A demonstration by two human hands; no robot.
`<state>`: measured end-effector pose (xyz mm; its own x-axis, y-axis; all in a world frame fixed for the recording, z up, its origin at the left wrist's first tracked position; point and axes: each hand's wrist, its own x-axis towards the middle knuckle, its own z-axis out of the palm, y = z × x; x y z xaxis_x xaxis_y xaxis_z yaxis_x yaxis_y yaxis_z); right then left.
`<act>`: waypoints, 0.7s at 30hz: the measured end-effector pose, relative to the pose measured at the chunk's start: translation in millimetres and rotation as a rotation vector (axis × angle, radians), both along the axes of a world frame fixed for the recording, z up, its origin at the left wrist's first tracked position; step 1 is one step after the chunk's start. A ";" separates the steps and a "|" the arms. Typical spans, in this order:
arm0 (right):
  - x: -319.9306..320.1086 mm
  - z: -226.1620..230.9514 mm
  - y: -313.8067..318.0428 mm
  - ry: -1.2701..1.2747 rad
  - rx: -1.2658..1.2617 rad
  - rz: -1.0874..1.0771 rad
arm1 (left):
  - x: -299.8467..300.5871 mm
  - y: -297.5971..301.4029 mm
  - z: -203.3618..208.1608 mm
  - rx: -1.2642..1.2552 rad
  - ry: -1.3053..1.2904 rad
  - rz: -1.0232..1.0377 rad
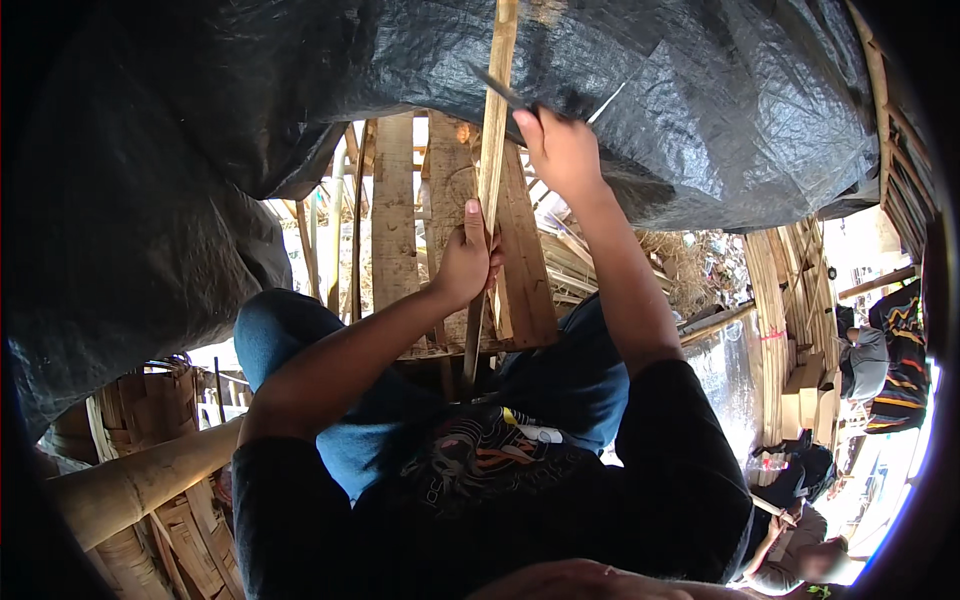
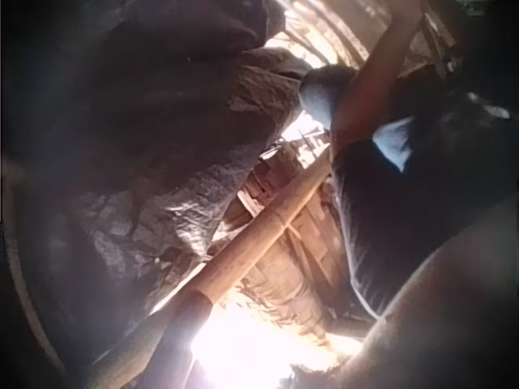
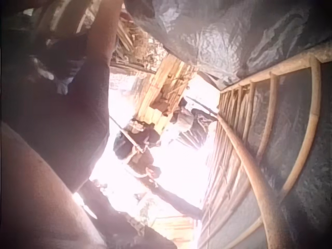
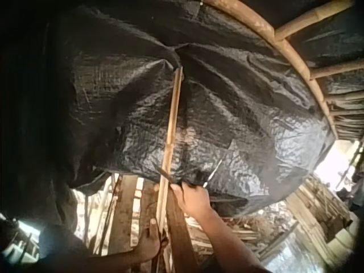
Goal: Using a knife to shave and carve strips from a bamboo stick.
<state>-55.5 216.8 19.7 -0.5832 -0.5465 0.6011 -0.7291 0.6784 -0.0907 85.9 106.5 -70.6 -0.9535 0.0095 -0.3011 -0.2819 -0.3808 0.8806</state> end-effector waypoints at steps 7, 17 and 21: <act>27.7 -43.4 16.6 0.092 -0.057 0.235 | -3.6 1.8 -5.5 0.017 0.048 0.030; -28.4 11.5 -10.2 -0.110 -0.108 0.047 | -1.9 2.4 1.8 0.021 -0.009 0.012; 7.3 -34.3 4.5 -0.069 -0.154 0.258 | 0.1 -0.7 2.7 0.019 -0.003 0.017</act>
